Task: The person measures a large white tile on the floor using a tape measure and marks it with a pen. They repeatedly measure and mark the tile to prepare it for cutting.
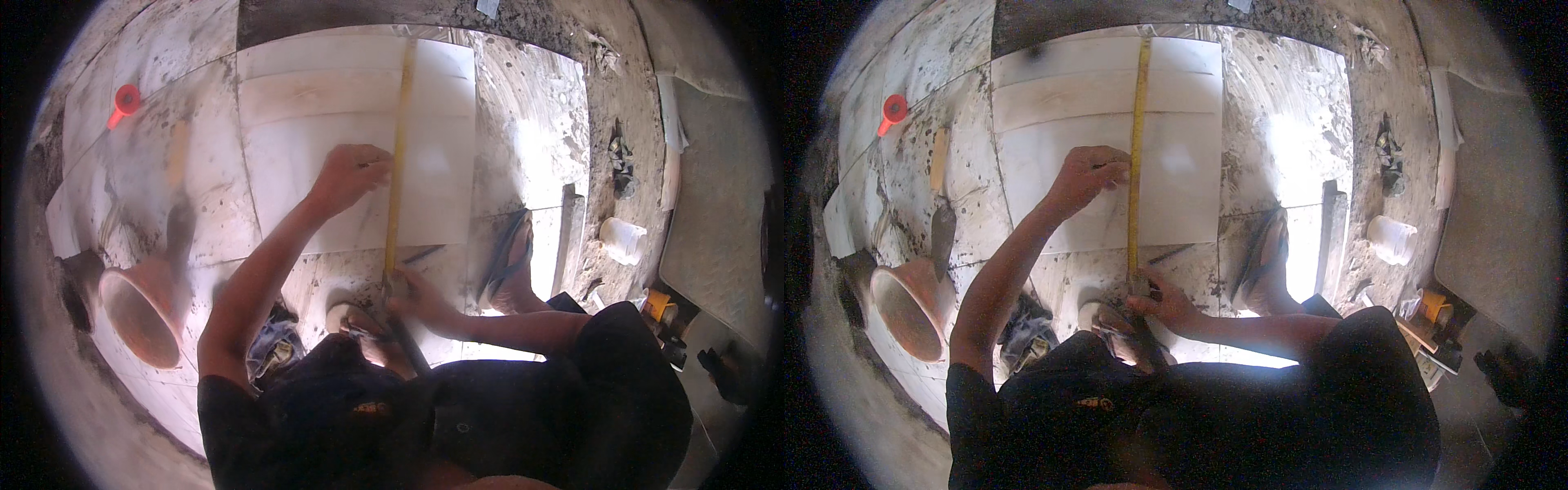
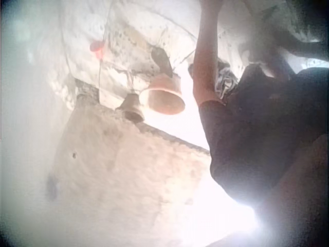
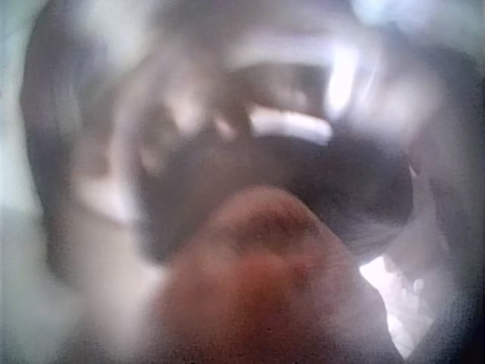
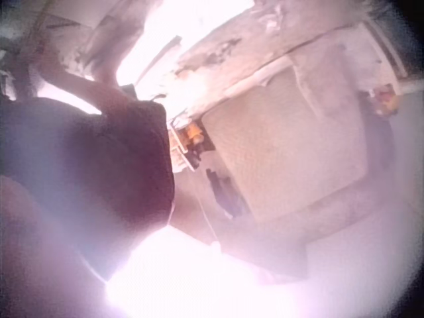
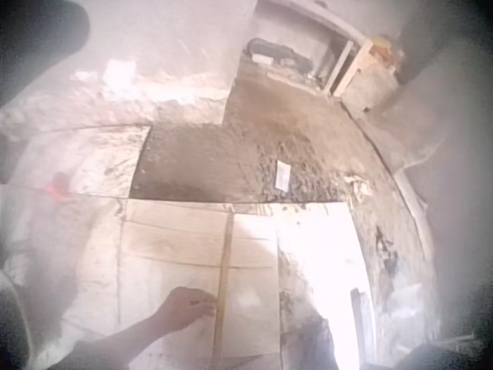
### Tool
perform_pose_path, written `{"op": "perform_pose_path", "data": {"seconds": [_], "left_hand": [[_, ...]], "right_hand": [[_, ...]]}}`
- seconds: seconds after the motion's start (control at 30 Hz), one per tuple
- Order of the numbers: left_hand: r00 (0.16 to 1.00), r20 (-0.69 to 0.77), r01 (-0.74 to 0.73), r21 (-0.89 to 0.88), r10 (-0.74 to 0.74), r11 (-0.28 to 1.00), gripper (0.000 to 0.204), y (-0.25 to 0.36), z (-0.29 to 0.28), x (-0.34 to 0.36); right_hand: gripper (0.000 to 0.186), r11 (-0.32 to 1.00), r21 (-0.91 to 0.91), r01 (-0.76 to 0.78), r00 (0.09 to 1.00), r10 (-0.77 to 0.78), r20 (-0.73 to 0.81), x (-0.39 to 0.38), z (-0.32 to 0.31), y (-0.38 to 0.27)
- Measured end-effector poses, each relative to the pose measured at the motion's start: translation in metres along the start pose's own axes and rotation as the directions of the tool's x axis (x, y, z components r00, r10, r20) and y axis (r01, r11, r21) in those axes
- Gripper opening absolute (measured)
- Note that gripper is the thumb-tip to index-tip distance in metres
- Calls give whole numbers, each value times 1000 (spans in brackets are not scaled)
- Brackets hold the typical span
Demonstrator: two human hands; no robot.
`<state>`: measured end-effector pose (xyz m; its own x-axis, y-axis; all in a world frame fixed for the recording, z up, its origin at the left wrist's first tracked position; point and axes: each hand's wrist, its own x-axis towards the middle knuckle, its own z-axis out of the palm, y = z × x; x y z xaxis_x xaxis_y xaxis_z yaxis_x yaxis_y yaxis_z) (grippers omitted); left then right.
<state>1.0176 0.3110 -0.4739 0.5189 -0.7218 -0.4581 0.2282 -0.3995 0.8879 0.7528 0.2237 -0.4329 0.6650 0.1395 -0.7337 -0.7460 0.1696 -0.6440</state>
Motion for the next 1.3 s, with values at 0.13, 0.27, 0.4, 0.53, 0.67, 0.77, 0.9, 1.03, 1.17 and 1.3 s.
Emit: {"op": "perform_pose_path", "data": {"seconds": [0.13, 0.27, 0.4, 0.53, 0.67, 0.77, 0.9, 1.03, 1.17, 1.3], "left_hand": [[971, -144, -129, 354, 190, 926, 30, 5, -4, 13], [703, -120, -272, 866, 701, 420, 60, -9, -50, 34], [845, -12, -136, 962, 535, 236, 89, -19, -88, 51], [857, 5, -120, 974, 515, 190, 85, -23, -94, 55], [840, 60, -166, 975, 540, 150, 86, -18, -93, 70], [829, 92, -195, 972, 552, 131, 86, -14, -89, 78], [788, 113, -196, 978, 605, 73, 75, -12, -82, 87], [826, 110, -213, 969, 553, 126, 74, -7, -77, 90], [825, 100, -210, 968, 557, 138, 79, -19, -79, 92], [905, 104, -216, 948, 413, 233, 72, 18, -77, 76]], "right_hand": [[75, 989, 145, -11, 1000, 14, -20, 3, -3, 31], [74, 995, 85, -43, 999, 46, -28, -2, 1, 25], [75, 999, 36, -31, 999, 32, -9, 2, -12, 31], [77, 970, 213, -117, 993, 113, 29, 0, -23, 7], [75, 984, 135, -113, 994, 112, 17, -3, -32, 31], [68, 976, 155, -153, 988, 152, 17, -8, -27, 4], [75, 958, 235, -166, 986, 157, 56, -9, -25, 17], [67, 969, 200, -147, 989, 140, 48, -10, -24, 15], [69, 952, 170, -256, 967, 254, 29, -6, -24, 15], [74, 970, 123, -210, 978, 209, 21, -4, -31, 37]]}}
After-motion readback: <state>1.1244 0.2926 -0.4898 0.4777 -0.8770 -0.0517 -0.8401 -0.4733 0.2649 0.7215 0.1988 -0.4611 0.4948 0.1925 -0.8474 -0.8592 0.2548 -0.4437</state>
